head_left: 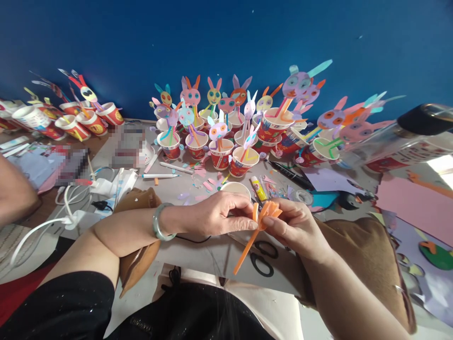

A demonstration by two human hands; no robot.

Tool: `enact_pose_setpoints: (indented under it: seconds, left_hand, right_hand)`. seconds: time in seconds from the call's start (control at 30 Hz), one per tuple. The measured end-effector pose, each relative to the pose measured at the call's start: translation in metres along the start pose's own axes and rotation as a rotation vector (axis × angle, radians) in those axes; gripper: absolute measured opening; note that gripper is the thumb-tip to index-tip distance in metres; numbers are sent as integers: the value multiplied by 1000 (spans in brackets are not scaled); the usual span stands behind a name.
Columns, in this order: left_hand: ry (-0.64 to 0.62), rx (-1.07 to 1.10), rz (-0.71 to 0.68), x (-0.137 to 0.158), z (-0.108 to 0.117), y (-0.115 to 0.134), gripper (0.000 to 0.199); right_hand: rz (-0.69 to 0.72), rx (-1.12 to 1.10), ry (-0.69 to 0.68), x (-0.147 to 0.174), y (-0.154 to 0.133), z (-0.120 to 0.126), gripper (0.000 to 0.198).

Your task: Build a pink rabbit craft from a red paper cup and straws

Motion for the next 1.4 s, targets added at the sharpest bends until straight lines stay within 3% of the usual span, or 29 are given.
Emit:
enact_pose_setpoints:
  seconds: [0.27,0.77,1.0,1.13,1.4]
  left_hand:
    - [-15,152,107,-4,-3,-15,28]
    - [38,580,301,-3,-10,-37,33]
    - [-4,439,328,-2,-14,-42,20]
    - [-12,392,367,-1,-15,-45,25]
    - [-74,536,425,2,-24,-40,39]
  right_hand:
    - [-64,-24,-14,3,12,-1,43]
    - [26,-2,8,5,16,1,37]
    - [64,15,20,3,14,3,36]
    - [24,7,17,2,11,-1,36]
    - [-42,-3,-13,2,11,-1,43]
Point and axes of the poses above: each hand's wrist, its own x-axis away from the middle knuckle, its own z-axis out of the back of the hand, y = z × x, the point moved 8 cm from there along -x, towards the middle knuckle, and after that the axes turned 6 degrees about z, right-handed, at the moved point
